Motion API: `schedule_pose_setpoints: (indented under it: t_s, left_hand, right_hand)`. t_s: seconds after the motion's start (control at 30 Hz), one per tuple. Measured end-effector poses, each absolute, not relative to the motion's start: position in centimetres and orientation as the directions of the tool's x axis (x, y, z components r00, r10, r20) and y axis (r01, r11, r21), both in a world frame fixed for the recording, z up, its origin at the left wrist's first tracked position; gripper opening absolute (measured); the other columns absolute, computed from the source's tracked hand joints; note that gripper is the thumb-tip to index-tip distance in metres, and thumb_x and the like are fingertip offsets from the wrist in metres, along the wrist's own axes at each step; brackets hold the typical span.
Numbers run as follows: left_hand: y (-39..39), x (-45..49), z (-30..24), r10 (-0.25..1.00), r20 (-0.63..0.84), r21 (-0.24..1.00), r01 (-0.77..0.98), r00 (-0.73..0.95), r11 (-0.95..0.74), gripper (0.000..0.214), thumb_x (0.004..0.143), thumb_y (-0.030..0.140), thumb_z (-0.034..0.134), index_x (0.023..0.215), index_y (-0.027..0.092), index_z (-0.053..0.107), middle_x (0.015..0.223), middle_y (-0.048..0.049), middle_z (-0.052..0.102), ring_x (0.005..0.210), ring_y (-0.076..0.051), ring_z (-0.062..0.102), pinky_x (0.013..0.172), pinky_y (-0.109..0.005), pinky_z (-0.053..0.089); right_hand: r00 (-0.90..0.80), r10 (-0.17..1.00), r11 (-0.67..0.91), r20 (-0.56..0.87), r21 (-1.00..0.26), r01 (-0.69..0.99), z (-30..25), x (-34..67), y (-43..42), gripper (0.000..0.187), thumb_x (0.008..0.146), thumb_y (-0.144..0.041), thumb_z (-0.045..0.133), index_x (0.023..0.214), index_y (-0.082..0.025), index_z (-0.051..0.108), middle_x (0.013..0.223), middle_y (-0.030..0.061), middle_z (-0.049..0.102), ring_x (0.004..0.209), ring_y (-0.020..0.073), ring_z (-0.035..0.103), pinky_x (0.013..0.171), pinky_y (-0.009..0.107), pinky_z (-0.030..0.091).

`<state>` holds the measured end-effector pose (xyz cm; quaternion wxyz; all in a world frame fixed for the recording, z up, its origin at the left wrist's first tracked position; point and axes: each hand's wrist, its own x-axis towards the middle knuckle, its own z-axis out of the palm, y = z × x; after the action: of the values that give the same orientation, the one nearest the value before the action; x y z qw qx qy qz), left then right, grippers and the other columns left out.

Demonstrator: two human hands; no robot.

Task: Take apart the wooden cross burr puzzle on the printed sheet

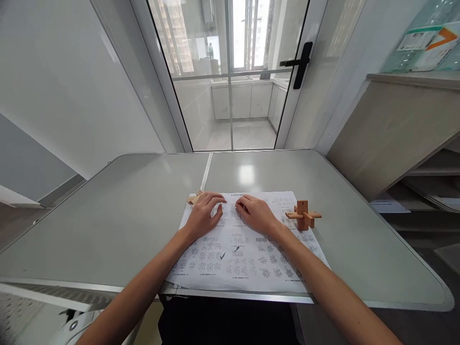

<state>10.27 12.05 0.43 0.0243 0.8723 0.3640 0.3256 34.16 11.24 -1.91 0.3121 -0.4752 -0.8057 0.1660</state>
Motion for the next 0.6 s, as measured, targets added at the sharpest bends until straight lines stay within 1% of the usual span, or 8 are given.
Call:
schedule_pose_setpoints:
  t_s: [0.1,0.2,0.37,0.6]
  left_hand:
    - [11.9,10.5,0.1,0.597,0.461,0.248,0.551,0.657,-0.797,0.026,0.100,0.011,0.049,0.094,0.024,0.071,0.099,-0.0041,0.077,0.099,-0.023,0.068,0.093,-0.041,0.053]
    - [11.9,10.6,-0.2,0.560,0.405,0.221,0.517,0.723,-0.827,0.030,0.097,0.008,0.049,0.085,0.024,0.071,0.091,-0.0032,0.077,0.090,-0.021,0.068,0.086,-0.039,0.052]
    - [12.0,10.6,-0.4,0.543,0.411,0.206,0.505,0.733,-0.838,0.029,0.094,0.005,0.051,0.082,0.023,0.071,0.085,-0.0025,0.076,0.085,-0.021,0.066,0.081,-0.037,0.050]
    - [12.1,10.7,-0.7,0.509,0.441,0.190,0.477,0.739,-0.858,0.028,0.094,0.005,0.052,0.080,0.021,0.070,0.082,-0.0023,0.075,0.082,-0.019,0.064,0.078,-0.034,0.049]
  right_hand:
    - [-0.358,0.865,0.501,0.351,-0.561,0.659,-2.1,34.2,11.3,0.025,0.108,-0.031,0.047,0.095,-0.025,0.068,0.095,0.0042,0.073,0.078,0.0201,0.063,0.072,0.033,0.046]
    - [-0.360,0.862,0.506,0.356,-0.559,0.657,-2.3,34.2,11.5,0.023,0.106,-0.029,0.049,0.093,-0.026,0.068,0.094,0.0038,0.073,0.079,0.0203,0.064,0.072,0.033,0.046]
    - [-0.357,0.864,0.503,0.355,-0.562,0.657,-2.2,34.2,11.5,0.023,0.106,-0.028,0.049,0.092,-0.025,0.068,0.093,0.0040,0.074,0.080,0.0203,0.064,0.072,0.033,0.047]
    - [-0.345,0.869,0.493,0.354,-0.572,0.655,-2.2,34.1,11.2,0.023,0.107,-0.026,0.050,0.093,-0.024,0.068,0.094,0.0042,0.075,0.082,0.0205,0.066,0.073,0.033,0.049]
